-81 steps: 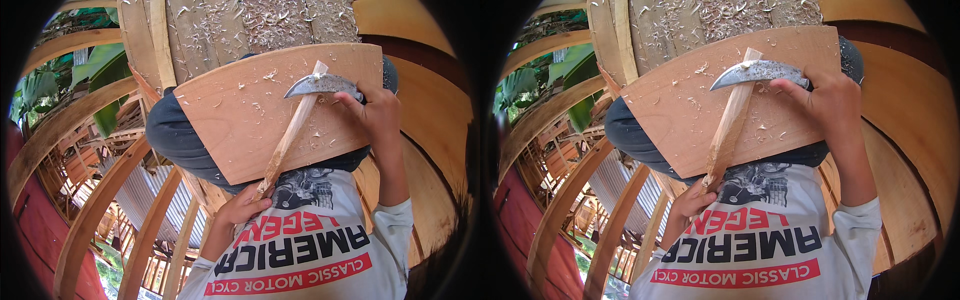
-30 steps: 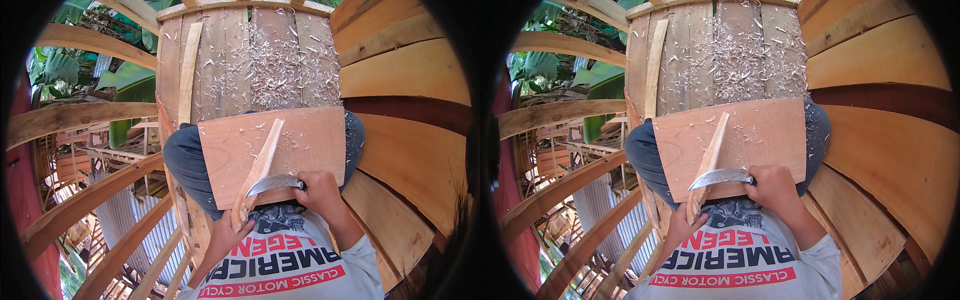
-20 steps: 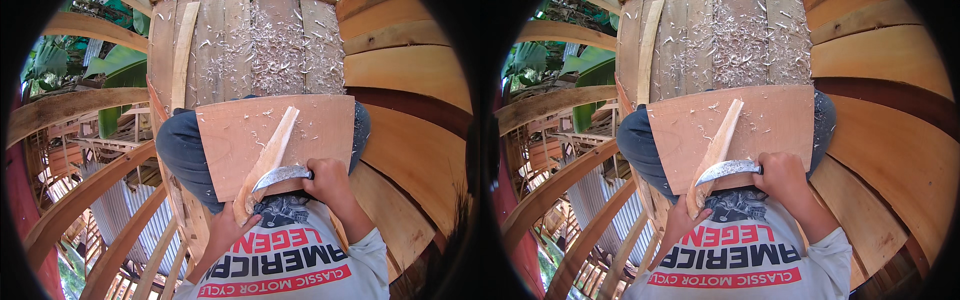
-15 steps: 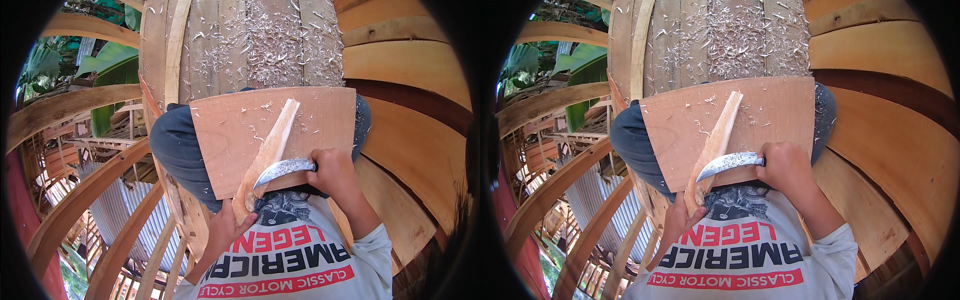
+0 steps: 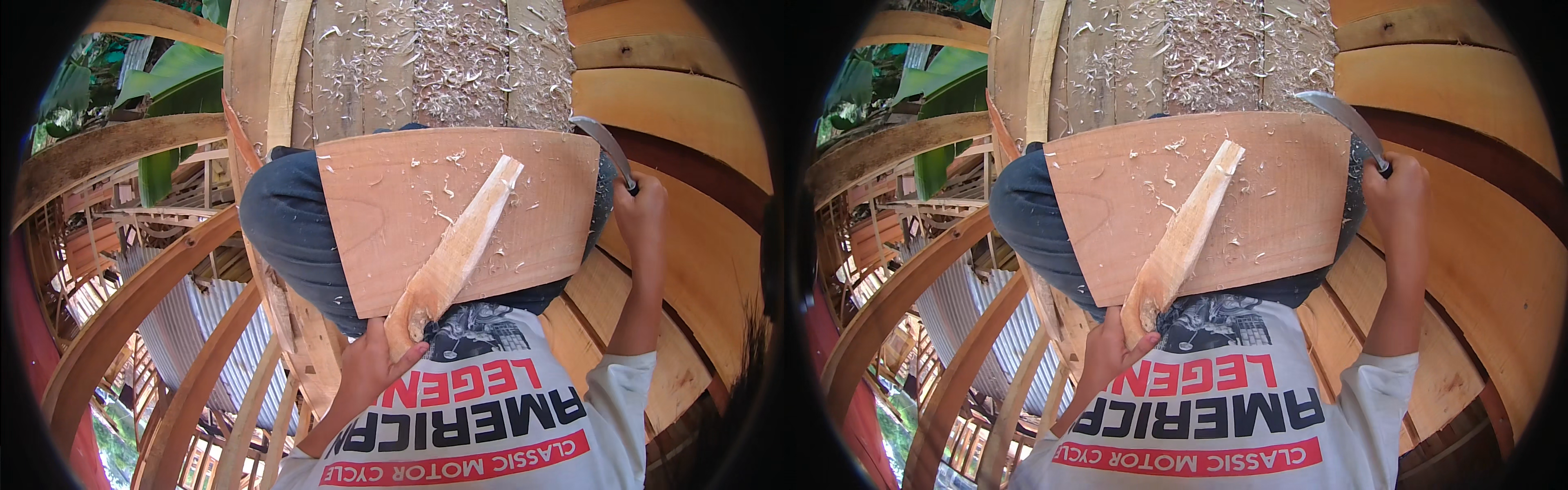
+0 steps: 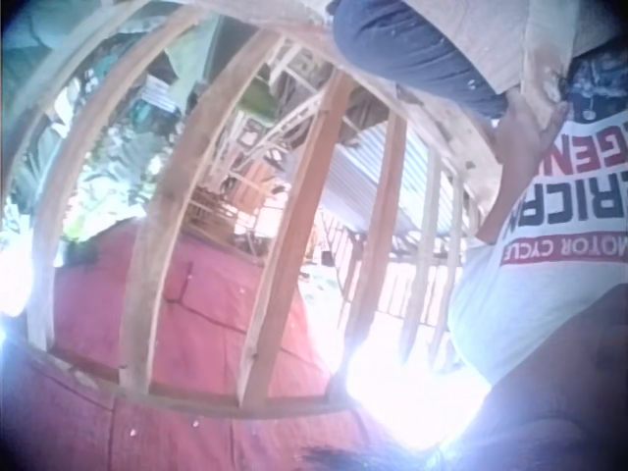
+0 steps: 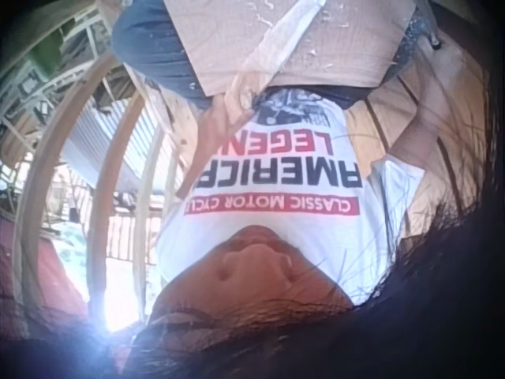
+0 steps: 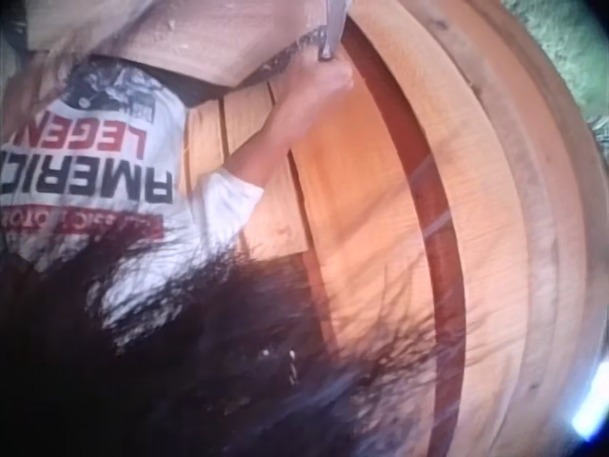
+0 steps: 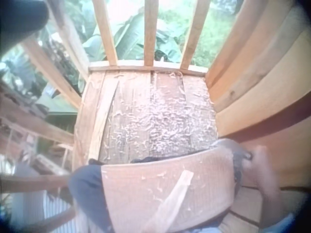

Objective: The person sits on a wooden floor and uses a curved knife to shave and shape a long piece of wood. They hold the wood on their lap and repeatedly scrape thin shavings from its surface, rotating the piece to work different sides.

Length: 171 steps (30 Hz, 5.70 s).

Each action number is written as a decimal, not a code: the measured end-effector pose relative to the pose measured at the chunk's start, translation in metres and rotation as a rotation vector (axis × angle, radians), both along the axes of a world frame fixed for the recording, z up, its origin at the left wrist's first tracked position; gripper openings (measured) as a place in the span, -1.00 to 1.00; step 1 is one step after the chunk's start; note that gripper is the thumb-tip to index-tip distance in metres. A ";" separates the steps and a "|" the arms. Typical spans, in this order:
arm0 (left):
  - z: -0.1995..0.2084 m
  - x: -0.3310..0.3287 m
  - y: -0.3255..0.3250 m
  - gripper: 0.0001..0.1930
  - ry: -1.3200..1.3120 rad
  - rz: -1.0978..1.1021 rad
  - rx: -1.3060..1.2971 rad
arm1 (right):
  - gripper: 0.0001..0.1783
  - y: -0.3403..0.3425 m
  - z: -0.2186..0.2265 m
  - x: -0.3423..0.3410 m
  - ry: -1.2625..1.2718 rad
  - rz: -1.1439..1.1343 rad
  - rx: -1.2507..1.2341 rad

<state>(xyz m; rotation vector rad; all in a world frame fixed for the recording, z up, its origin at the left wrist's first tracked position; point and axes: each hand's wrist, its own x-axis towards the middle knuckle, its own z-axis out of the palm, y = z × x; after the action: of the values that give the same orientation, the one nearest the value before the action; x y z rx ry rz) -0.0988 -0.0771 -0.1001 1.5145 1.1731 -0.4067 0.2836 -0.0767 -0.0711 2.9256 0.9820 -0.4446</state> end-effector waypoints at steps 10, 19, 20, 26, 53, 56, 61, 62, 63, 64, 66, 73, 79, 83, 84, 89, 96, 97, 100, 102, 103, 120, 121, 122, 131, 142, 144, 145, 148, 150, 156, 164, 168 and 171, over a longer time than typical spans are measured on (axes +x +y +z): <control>0.002 0.004 0.001 -0.32 -0.002 0.003 0.054 | -0.81 -0.018 -0.011 -0.079 0.200 0.402 -0.113; 0.003 0.007 -0.002 -0.33 -0.064 0.076 0.078 | -0.72 0.018 -0.009 0.030 -0.112 0.077 0.012; 0.003 0.006 -0.002 -0.33 -0.058 0.079 0.082 | -0.73 0.011 -0.006 0.038 -0.073 0.103 0.024; -0.001 0.006 0.000 -0.37 0.006 0.029 0.001 | -0.83 -0.020 0.011 -0.081 0.314 0.428 -0.040; -0.002 0.018 0.005 -0.36 -0.103 0.093 0.057 | -0.76 -0.010 -0.024 -0.052 -0.106 0.320 -0.119; 0.002 0.011 0.002 -0.34 -0.026 -0.029 -0.017 | -0.71 -0.005 -0.042 0.002 -0.152 0.117 -0.016; 0.001 -0.002 -0.011 -0.31 -0.051 0.074 -0.008 | -0.69 -0.015 0.008 0.023 0.020 0.076 0.081; -0.006 0.001 -0.008 -0.31 -0.087 0.093 -0.003 | -0.72 -0.024 0.009 -0.005 0.047 0.150 0.087; -0.006 0.005 -0.009 -0.31 -0.119 0.148 0.033 | -0.75 -0.026 0.007 -0.035 0.078 0.262 0.120; -0.007 0.007 -0.007 -0.34 -0.099 0.119 0.008 | -0.79 -0.032 0.008 -0.060 0.152 0.321 0.062; -0.009 0.007 0.000 -0.38 -0.061 0.029 -0.066 | -0.85 -0.044 0.010 -0.095 0.281 0.371 -0.029; -0.009 0.009 -0.001 -0.35 -0.205 0.203 -0.052 | -0.85 -0.048 -0.007 -0.097 0.261 0.316 -0.056; -0.007 0.011 -0.004 -0.34 -0.172 0.167 -0.040 | -0.76 -0.035 -0.030 -0.026 -0.019 0.166 -0.022; -0.006 0.009 -0.003 -0.31 -0.122 0.080 -0.057 | -0.71 -0.024 -0.019 0.018 -0.044 0.066 0.038; -0.006 0.008 -0.004 -0.31 -0.114 0.091 -0.076 | -0.72 -0.023 -0.015 0.012 0.020 0.068 0.071; -0.011 0.011 -0.003 -0.31 -0.128 0.102 -0.056 | -0.80 -0.041 0.015 -0.077 0.314 0.327 -0.020; -0.010 0.011 0.001 -0.31 -0.213 0.151 -0.103 | -0.85 -0.037 0.001 -0.090 0.268 0.425 -0.163; -0.009 0.012 0.002 -0.31 -0.204 0.139 -0.107 | -0.85 -0.034 0.000 -0.088 0.250 0.434 -0.162; -0.009 0.015 0.003 -0.30 -0.203 0.127 -0.100 | -0.86 -0.025 -0.004 -0.080 0.171 0.416 -0.143; -0.010 0.015 0.002 -0.30 -0.239 0.140 -0.079 | -0.84 -0.021 -0.005 -0.078 0.158 0.452 -0.137; -0.009 0.015 0.002 -0.29 -0.227 0.122 -0.070 | -0.83 -0.019 -0.005 -0.075 0.151 0.469 -0.134; -0.012 0.009 -0.005 -0.36 -0.223 0.144 -0.017 | -0.74 0.027 -0.031 -0.004 -0.151 0.157 0.063; -0.015 0.002 -0.009 -0.37 -0.225 0.113 -0.033 | -0.73 0.024 -0.029 0.017 -0.184 0.029 0.097; -0.020 -0.007 -0.015 -0.38 -0.228 0.080 -0.042 | -0.73 0.017 -0.010 0.032 -0.179 -0.001 0.090; -0.026 -0.002 -0.011 -0.53 -0.328 0.168 -0.010 | -0.71 0.010 0.001 -0.029 0.235 0.215 0.041; 0.010 -0.013 0.012 -0.67 -0.350 0.314 -0.369 | -0.73 -0.018 -0.022 -0.041 0.524 0.127 0.422; 0.021 -0.003 0.022 -0.72 -0.390 0.342 -0.378 | -0.73 -0.020 -0.019 -0.034 0.628 0.046 0.517; 0.026 0.004 0.027 -0.75 -0.411 0.355 -0.384 | -0.74 -0.021 -0.018 -0.031 0.681 0.008 0.561; 0.033 0.028 0.039 -0.67 -0.516 0.294 -0.285 | -0.71 -0.029 -0.029 -0.025 0.769 -0.021 0.729; 0.041 0.047 0.046 -0.60 -0.579 0.282 -0.302 | -0.69 -0.034 -0.037 -0.022 0.871 -0.064 0.804; 0.045 0.104 0.054 -0.66 -0.699 0.182 -0.323 | -0.48 -0.044 -0.044 -0.021 1.219 -0.219 0.962; 0.038 0.114 0.050 -0.81 -0.518 0.169 -0.230 | -0.33 -0.051 -0.039 -0.026 0.992 -0.002 1.195; 0.070 0.117 0.041 -0.62 -0.284 0.208 -0.078 | -0.33 -0.036 0.005 -0.023 0.609 0.233 1.126; 0.072 0.098 0.044 -0.50 -0.310 0.211 -0.115 | -0.34 -0.018 0.022 -0.010 0.310 0.361 1.016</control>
<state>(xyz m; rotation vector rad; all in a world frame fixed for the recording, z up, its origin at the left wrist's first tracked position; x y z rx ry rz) -0.0003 -0.0335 -0.0280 1.2851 1.0315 -0.0902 0.2737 -0.0949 -0.0486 3.3620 2.3071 -0.4868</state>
